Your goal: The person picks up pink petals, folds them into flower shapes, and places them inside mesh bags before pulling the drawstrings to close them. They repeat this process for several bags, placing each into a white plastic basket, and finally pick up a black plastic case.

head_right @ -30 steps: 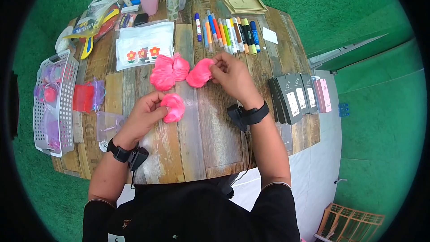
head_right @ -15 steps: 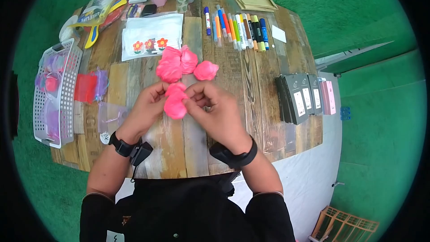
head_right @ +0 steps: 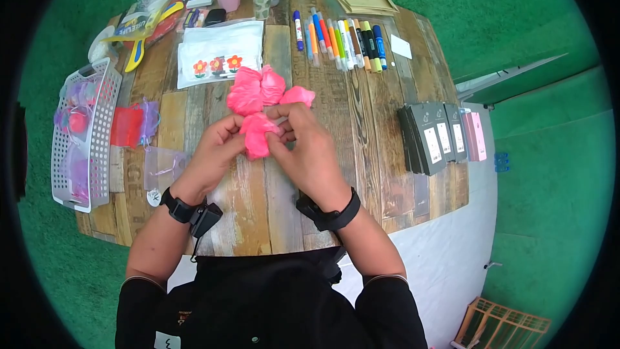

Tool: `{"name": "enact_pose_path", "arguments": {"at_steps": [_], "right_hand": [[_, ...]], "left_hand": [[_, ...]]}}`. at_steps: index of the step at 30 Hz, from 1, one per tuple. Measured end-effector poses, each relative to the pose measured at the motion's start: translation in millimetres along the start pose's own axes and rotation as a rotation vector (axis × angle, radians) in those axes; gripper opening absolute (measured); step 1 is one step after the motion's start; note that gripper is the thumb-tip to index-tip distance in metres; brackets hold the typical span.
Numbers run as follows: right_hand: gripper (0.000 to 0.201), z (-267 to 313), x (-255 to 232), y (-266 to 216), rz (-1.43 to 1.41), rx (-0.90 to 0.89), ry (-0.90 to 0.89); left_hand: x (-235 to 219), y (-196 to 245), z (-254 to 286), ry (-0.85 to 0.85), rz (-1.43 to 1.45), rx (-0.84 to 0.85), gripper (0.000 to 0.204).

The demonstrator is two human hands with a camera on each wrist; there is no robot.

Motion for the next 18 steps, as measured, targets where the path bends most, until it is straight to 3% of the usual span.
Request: {"name": "enact_pose_path", "arguments": {"at_steps": [7, 13, 16, 18], "right_hand": [[0.036, -2, 0, 12, 0.003, 0.052, -0.099], [0.029, 3, 1, 31, -0.167, 0.261, -0.162], [0.028, 4, -1, 33, -0.082, 0.151, -0.091], [0.025, 5, -1, 27, -0.02, 0.166, -0.087]], "left_hand": [[0, -2, -1, -0.01, -0.008, 0.06, 0.018], [0, -2, 1, -0.028, -0.034, 0.093, 0.019], [4, -3, 1, -0.047, 0.033, 0.014, 0.022], [11, 4, 5, -0.054, -0.011, 0.102, 0.024]]}}
Point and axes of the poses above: each hand's wrist, its own z-axis away from the middle knuckle, its own x-axis out of the palm, y = z × x, the point moved 5 cm from there along -z, towards the middle knuckle, and after that the axes turned 11 degrees about y, right-handed, at the moved point
